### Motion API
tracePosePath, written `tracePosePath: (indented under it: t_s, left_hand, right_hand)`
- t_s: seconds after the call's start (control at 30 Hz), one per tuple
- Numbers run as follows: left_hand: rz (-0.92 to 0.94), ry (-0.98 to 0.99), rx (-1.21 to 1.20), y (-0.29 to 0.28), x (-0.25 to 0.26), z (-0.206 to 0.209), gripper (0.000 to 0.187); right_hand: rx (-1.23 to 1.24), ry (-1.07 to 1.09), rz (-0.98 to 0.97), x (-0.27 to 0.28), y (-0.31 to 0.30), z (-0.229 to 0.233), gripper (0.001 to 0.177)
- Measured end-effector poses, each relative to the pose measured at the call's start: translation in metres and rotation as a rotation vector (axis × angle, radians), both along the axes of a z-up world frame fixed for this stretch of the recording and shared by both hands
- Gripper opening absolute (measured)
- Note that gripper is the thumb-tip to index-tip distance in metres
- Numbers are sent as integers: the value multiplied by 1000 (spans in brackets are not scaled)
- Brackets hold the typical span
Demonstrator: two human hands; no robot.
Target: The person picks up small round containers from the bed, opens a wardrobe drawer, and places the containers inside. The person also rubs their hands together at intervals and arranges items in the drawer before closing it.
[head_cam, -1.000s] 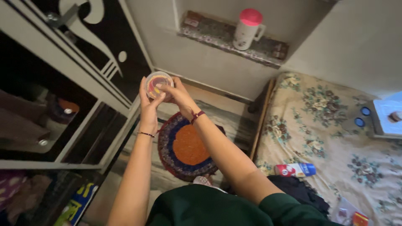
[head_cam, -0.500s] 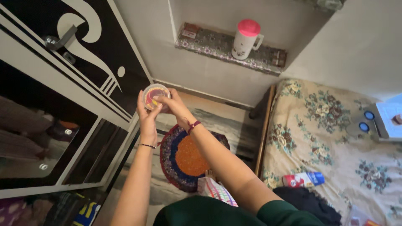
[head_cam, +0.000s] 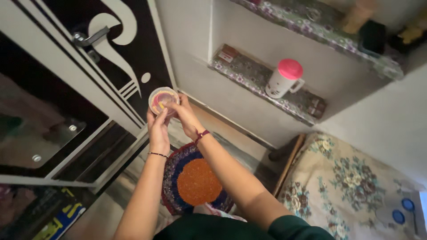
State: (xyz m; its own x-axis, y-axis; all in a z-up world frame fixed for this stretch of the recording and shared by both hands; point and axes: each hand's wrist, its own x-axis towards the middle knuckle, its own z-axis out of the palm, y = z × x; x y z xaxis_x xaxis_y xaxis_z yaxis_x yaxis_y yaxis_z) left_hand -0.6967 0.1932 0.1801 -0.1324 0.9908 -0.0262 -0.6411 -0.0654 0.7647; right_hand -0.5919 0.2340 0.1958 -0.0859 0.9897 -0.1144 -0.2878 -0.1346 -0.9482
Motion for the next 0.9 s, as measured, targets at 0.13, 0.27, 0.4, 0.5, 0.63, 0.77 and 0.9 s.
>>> tracePosePath:
  t_s: [0.13,0.27,0.4,0.5,0.63,0.77,0.9]
  left_hand:
    - [44,9,15,0,-9,1,60]
    - [89,60,-36,4,-17,1,63]
    - [131,33,12,1,-25,-2,65]
    - [160,48,40,1,-30,-2,64]
    - [169,50,88,2,-41,-2,62]
    - [150,48,44,11,-57,-5,62]
    - [150,48,59,22,-75,-17,60]
  right_hand:
    - [-9,-4,63,-7,6,0,71]
    - [-53,-46,116,-12,11,5,70]
    - [-54,-62,135,-26,15,5,70]
    - [-56,-56,145,-39,19,5,69]
    - [-18,-39,171,-52,22,10,67]
    - [-13,-65,167,-66,25,15,65]
    - [9,-49,166,-84,31,15,65]
